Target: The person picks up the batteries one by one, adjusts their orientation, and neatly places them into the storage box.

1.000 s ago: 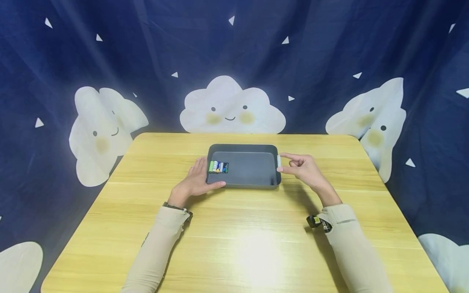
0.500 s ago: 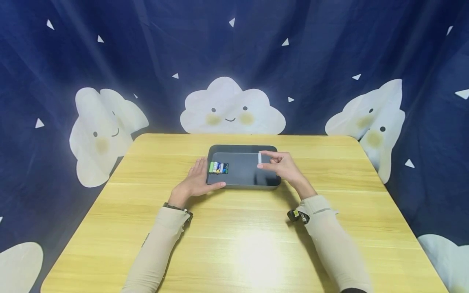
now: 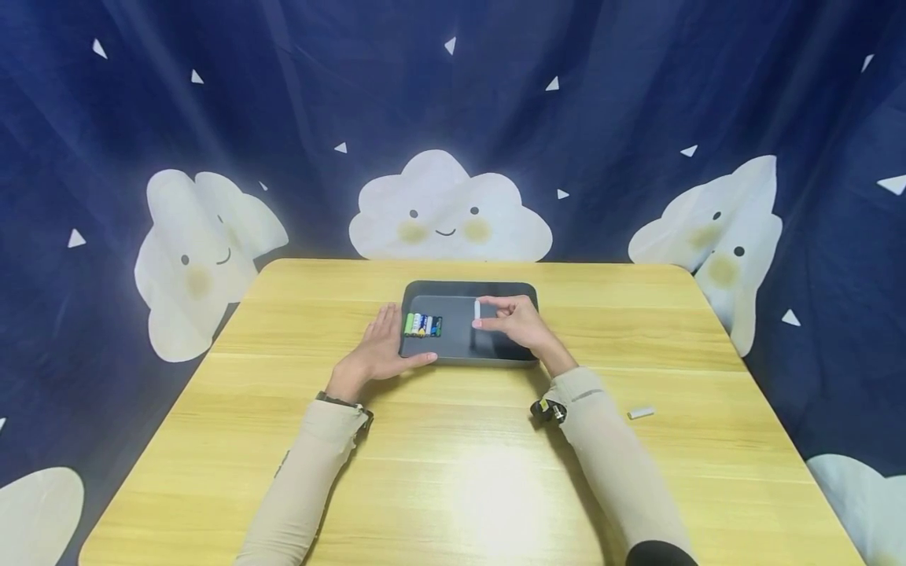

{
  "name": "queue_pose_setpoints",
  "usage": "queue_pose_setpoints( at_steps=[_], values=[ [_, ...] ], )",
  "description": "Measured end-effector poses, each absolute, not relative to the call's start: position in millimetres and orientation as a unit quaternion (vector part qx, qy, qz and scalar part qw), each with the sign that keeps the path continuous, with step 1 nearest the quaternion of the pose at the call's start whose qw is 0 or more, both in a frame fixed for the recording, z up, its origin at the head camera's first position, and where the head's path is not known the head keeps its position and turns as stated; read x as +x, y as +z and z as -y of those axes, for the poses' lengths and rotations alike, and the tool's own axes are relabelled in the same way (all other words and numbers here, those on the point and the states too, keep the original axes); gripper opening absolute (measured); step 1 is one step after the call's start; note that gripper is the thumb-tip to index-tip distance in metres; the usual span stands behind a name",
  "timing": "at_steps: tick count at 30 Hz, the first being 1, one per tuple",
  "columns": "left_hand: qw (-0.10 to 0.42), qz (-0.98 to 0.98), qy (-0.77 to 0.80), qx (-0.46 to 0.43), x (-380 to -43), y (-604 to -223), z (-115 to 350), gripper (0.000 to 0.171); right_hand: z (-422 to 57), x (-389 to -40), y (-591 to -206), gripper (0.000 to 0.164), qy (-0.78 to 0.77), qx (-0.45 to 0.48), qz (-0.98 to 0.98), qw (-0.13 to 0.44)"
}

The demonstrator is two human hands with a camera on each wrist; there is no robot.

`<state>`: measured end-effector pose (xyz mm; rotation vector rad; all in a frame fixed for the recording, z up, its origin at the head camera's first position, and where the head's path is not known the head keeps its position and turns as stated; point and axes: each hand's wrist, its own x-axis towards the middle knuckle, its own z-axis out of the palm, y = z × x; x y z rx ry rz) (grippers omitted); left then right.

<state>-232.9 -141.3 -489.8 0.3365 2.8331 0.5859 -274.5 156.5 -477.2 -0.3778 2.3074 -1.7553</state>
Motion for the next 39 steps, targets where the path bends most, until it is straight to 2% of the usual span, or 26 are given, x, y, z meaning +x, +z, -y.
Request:
queue_pose_setpoints(
  at_steps=[8,19,39],
  values=[
    [0.114,-0.966,0.199,0.116,-232.9,-490.3,141.1,0.129,-142.0,-278.7,-485.2,0.061,-0.563,-0.122,-0.808,0.123],
    [0.12,-0.966,0.202,0.112,-235.4,-493.4,141.8,0.131,-119.9,-284.7,-499.7,0.058,-0.582,-0.085,-0.788,0.18],
    [0.124,-0.963,0.207,0.117,-239.1,-494.4,143.0,0.137,-93.3,-295.2,-508.4,0.057,-0.534,-0.056,-0.825,0.176]
  ],
)
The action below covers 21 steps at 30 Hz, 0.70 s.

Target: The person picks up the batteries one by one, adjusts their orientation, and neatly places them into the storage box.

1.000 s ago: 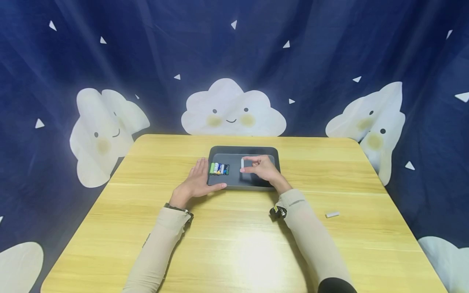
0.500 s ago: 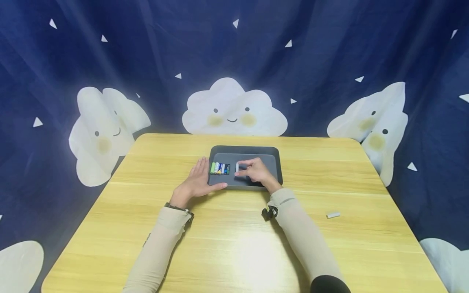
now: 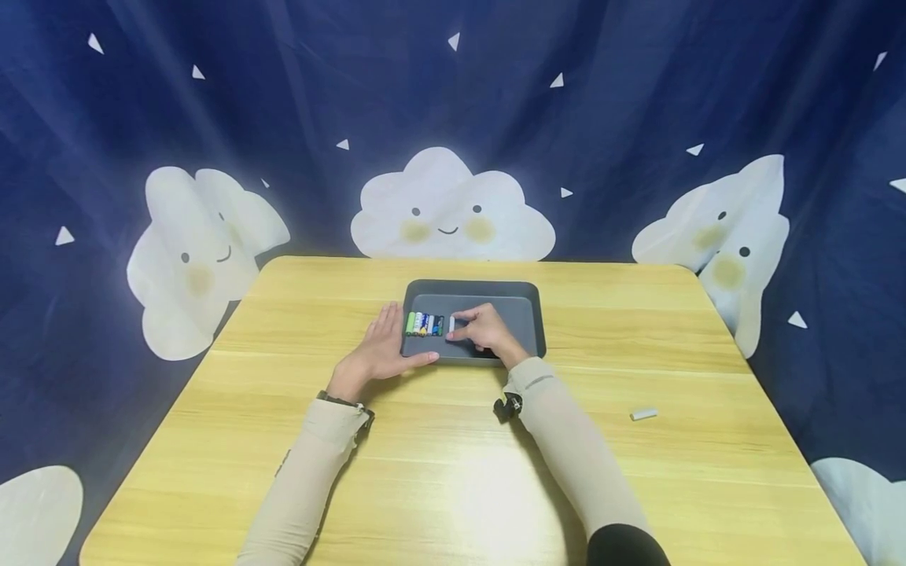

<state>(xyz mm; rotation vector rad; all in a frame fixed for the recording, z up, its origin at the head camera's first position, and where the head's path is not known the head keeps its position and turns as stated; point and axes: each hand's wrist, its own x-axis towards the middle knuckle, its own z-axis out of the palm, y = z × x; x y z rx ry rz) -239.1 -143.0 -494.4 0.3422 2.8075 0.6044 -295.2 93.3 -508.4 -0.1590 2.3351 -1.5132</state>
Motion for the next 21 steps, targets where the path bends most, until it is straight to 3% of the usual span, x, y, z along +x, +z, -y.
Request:
queue_pose_setpoints(
  at_steps=[21],
  values=[
    [0.12,-0.963,0.208,0.124,-240.6,-495.2,143.8,0.132,-75.8,-299.2,-503.5,0.059,-0.484,-0.047,-0.857,0.173]
  ],
)
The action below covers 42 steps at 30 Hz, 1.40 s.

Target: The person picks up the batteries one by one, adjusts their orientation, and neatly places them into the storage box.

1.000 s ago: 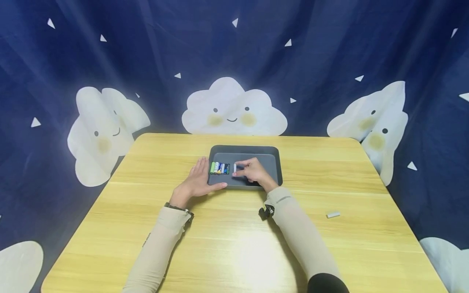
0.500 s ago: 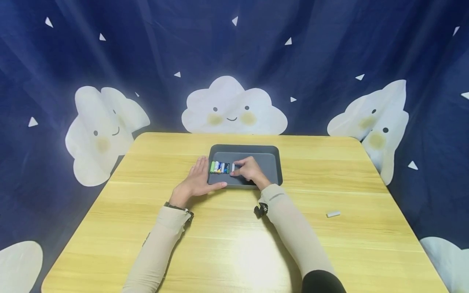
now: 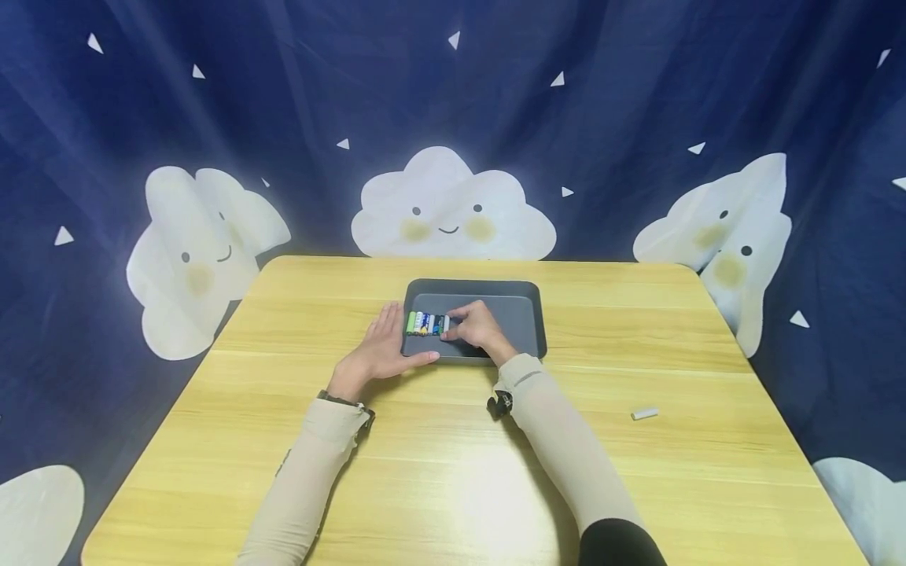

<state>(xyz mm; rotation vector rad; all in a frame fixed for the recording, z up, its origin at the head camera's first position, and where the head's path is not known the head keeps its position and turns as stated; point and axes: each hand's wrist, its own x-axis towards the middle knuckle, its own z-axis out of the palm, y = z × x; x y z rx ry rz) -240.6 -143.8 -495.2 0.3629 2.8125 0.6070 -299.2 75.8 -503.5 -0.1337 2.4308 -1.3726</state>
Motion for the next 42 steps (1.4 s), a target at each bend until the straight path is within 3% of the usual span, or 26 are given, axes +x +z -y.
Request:
queue_pose_setpoints(
  at_steps=[26,32,42],
  values=[
    [0.121,-0.961,0.215,0.123,-240.6,-496.7,144.6,0.132,-79.7,-293.7,-502.6,0.066,-0.452,-0.09,-0.876,0.145],
    [0.124,-0.962,0.21,0.121,-240.2,-493.6,143.8,0.131,-88.9,-287.8,-494.9,0.058,-0.456,-0.102,-0.871,0.149],
    [0.129,-0.962,0.208,0.117,-239.8,-491.8,142.9,0.132,-119.7,-273.8,-478.4,0.046,-0.45,-0.144,-0.875,0.102]
  ],
)
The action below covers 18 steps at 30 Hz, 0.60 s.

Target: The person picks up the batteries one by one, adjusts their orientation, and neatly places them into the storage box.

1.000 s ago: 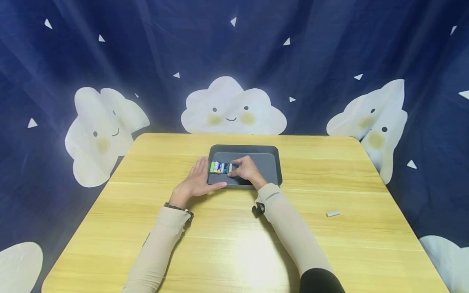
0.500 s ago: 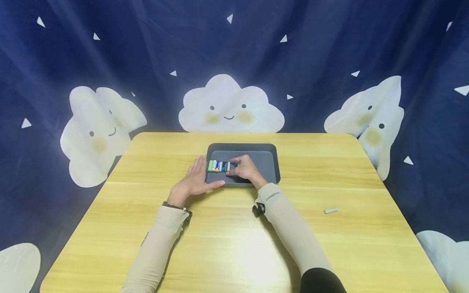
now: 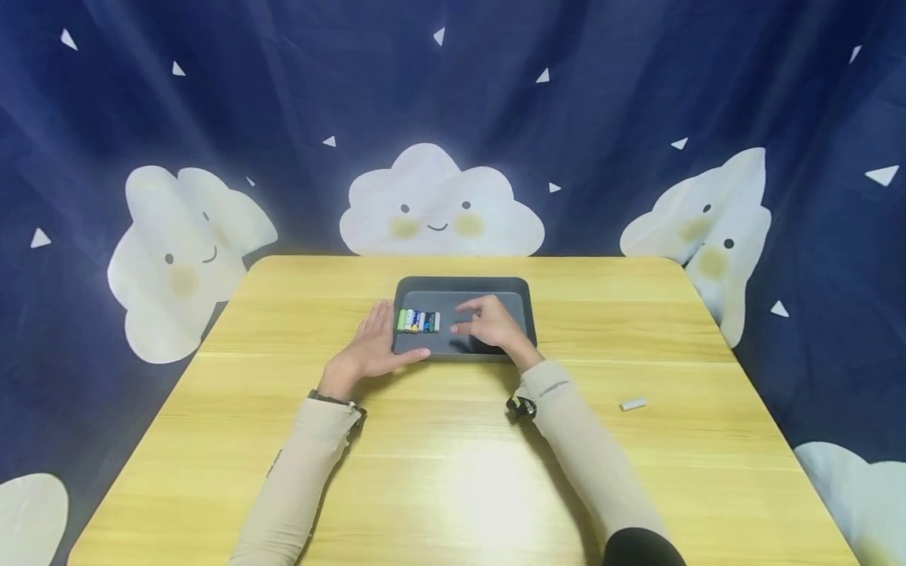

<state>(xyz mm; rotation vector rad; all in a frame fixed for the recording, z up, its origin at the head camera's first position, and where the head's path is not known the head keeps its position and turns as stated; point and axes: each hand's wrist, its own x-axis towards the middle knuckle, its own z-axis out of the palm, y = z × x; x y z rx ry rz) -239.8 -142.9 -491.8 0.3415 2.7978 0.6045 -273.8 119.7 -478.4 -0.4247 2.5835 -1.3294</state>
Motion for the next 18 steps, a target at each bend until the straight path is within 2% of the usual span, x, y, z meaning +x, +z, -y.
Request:
queue_pose_setpoints(
  at_steps=[7,14,18],
  values=[
    [0.124,-0.963,0.207,0.119,-238.4,-490.9,142.9,0.131,-154.7,-259.5,-464.1,0.042,-0.423,-0.178,-0.886,0.067],
    [0.126,-0.963,0.206,0.122,-236.4,-490.5,142.8,0.13,-193.9,-241.2,-453.3,0.041,-0.404,-0.16,-0.898,0.065],
    [0.129,-0.963,0.204,0.123,-237.1,-492.5,142.3,0.131,-217.9,-230.3,-449.9,0.039,-0.384,-0.167,-0.907,0.044]
  ],
)
